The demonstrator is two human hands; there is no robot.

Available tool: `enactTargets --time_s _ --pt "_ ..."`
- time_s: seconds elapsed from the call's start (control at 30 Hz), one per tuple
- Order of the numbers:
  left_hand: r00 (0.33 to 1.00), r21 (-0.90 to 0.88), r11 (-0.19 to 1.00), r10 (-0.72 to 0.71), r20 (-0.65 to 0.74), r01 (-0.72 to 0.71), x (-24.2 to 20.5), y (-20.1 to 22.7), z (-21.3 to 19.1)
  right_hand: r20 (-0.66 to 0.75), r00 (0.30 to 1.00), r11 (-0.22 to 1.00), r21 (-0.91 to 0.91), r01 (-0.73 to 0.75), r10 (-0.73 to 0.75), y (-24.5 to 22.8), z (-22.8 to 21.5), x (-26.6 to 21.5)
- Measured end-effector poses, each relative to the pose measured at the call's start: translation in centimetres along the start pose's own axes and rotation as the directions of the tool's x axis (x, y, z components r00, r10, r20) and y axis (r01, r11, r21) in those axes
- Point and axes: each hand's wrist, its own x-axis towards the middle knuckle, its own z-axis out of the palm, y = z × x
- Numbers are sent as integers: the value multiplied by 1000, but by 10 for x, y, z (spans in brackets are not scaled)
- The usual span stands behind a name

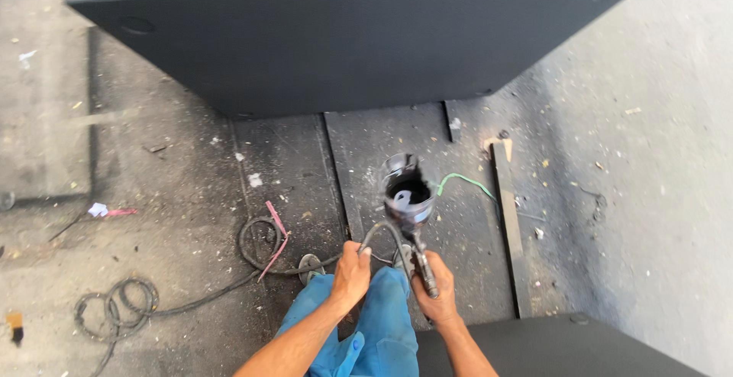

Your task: The person uses a spray gun to apply black paint to the exterior surfaces of a large wooden cabinet frame. They move around the object to cover multiple sides, including edges and corners, while holding the spray gun in the right hand and the hose in the left.

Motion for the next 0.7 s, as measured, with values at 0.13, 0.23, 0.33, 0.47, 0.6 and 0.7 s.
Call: enactTargets --time_s 0.13,0.23,0.33,0.47,0.6,0.7 --pt "997 40 998 54 57 -56 14 37 52 -107 991 997 0 -81 80 18 -48 9" --pt "984 -112 987 131 123 -118 17 60 87 -202 963 984 13 -178 177 57 -74 9" --pt "991 -78 992 109 77 -103 15 90 114 -357 911 977 114 -179 208 99 -97 9" --pt "983 -102 983 163 81 -154 20 121 147 -515 827 974 133 -184 227 108 -129 27" --pt "978 -199 964 193 76 -174 37 123 179 -635 746 978 173 -119 203 143 -139 40" --pt "979 -207 964 188 77 -169 36 129 181 -624 756 978 178 -111 199 158 -137 36"
